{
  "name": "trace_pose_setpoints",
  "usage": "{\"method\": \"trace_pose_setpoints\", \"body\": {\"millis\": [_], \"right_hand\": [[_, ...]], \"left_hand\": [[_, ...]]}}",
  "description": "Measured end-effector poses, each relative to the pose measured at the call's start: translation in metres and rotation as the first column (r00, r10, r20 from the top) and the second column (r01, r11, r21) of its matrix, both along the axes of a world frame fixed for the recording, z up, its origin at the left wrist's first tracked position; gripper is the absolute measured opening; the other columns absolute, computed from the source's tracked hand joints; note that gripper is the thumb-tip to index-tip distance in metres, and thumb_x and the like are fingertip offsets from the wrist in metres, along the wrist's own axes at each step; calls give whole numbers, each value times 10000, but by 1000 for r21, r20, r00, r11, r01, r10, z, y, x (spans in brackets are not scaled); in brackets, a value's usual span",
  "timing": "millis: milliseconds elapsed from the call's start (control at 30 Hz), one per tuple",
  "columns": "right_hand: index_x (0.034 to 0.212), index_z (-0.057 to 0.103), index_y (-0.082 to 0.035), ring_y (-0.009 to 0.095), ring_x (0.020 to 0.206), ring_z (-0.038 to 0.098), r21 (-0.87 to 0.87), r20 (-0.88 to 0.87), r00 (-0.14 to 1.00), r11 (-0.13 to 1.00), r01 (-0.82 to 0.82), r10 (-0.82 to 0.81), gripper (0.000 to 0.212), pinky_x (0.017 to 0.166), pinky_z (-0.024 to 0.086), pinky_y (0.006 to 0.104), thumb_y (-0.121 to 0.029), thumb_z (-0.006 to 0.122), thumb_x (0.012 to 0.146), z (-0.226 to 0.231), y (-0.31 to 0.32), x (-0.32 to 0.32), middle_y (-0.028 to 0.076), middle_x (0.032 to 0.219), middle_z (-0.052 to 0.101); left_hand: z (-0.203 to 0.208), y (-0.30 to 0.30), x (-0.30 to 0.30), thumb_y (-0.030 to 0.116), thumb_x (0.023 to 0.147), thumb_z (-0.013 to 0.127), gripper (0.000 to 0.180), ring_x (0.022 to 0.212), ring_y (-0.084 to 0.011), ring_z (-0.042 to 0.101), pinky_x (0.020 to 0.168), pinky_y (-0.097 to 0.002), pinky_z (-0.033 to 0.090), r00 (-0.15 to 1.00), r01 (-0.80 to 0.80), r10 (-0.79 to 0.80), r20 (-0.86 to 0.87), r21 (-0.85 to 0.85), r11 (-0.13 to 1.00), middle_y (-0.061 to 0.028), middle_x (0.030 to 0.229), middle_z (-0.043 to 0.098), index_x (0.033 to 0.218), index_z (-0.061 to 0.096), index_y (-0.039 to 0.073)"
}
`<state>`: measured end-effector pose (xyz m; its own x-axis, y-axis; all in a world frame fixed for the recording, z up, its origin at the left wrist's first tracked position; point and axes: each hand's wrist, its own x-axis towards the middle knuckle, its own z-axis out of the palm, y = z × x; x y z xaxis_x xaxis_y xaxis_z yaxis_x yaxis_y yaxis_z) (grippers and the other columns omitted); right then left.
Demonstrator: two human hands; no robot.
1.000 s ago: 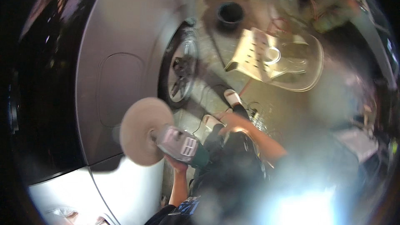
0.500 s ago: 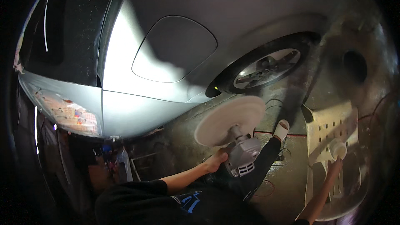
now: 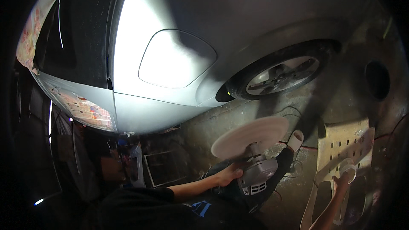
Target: The person uses a green electric polisher with a white pad to buff the rear quarter panel of a silver car. They pause to apply a white compound from a small container with their right hand, then resume polishing the same area.
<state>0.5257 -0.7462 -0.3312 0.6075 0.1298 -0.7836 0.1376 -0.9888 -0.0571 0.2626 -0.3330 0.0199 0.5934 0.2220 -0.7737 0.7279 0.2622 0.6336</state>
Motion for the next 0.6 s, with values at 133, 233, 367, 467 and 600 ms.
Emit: {"method": "trace_pose_setpoints", "body": {"millis": [133,233,367,467,600], "right_hand": [[1480,256,16,382,1429,243,-75,-172,985,997,-29,16,1099,1168,232,439,-436,821,652,-93,-57,-6,257,1520,284],[1509,195,-16,386,1458,156,-177,-224,966,969,-171,130,1182,1199,153,469,-533,801,636,-92,-43,14,260,1554,198],[1535,114,-56,363,1471,126,-249,-266,946,935,-253,185,1245,1207,125,462,-597,763,621,-100,-59,22,232,1578,147],[1542,112,-83,329,1476,136,-229,-337,918,927,-296,210,1246,1207,130,440,-611,751,612,-101,-56,29,197,1589,151],[1541,128,-85,336,1472,154,-243,-296,938,936,-254,178,1301,1201,143,396,-642,763,552,-123,-87,27,183,1586,189]], "left_hand": [[-7,6,9,575,939,505,756,1177,-209,495,1040,-328,353,999,36,-36,-20,16,999,-148,1270,561,1363,468,-49],[-12,0,-5,552,948,506,731,1177,-204,493,1040,-326,351,1000,-9,9,-12,-8,1000,-140,1271,561,1364,468,-48],[-16,3,0,519,960,504,691,1166,-199,495,1034,-321,353,1000,-17,18,10,-57,998,-134,1263,565,1359,474,-45],[-15,0,2,512,965,501,676,1150,-195,499,1029,-320,356,1000,-10,9,-27,-31,999,-130,1253,567,1349,482,-43],[-21,7,1,660,896,506,884,1290,-237,395,1089,-354,295,999,20,-27,-40,-168,986,-166,1402,438,1421,403,-44]]}}
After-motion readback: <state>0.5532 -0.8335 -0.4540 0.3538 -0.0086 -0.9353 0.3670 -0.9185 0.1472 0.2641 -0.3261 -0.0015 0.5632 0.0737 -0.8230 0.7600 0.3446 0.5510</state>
